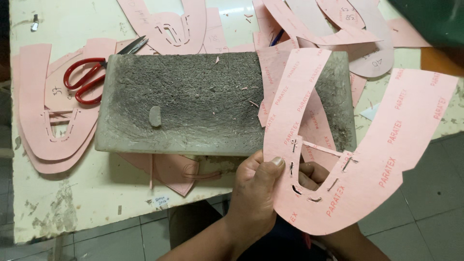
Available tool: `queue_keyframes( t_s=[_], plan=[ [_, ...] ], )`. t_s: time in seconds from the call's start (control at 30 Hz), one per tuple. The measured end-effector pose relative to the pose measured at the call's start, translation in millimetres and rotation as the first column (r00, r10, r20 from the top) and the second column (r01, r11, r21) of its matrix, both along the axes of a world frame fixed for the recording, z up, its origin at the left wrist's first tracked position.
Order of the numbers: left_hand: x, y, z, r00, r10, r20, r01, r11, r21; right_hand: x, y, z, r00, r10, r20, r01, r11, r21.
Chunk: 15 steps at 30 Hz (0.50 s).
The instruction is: The person uses a utility knife to cut a pink sheet of material on a grey cutting block. They hold the material with their left hand and guide the knife with their right hand, making precise cuts along marked lines. The person occasionally lifts and repositions the material to access different sections.
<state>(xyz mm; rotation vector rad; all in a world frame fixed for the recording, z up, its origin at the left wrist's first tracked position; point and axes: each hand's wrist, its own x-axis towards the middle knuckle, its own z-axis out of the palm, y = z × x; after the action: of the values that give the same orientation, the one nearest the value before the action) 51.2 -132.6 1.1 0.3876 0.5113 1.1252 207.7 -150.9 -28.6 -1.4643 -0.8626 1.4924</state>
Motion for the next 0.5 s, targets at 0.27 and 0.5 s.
queue_keyframes(
  t_s=[0.27, 0.5],
  plan=[
    [-5, -3, 6, 0.999, -0.031, 0.010, 0.031, 0.999, 0.031, 0, -2, -8, 0.997, 0.013, -0.080, -0.015, 1.000, -0.025],
    [-6, -5, 9, 0.999, -0.041, -0.029, 0.041, 0.999, 0.017, 3, -5, -14, 0.990, 0.023, -0.140, -0.029, 0.999, -0.041]
  ],
)
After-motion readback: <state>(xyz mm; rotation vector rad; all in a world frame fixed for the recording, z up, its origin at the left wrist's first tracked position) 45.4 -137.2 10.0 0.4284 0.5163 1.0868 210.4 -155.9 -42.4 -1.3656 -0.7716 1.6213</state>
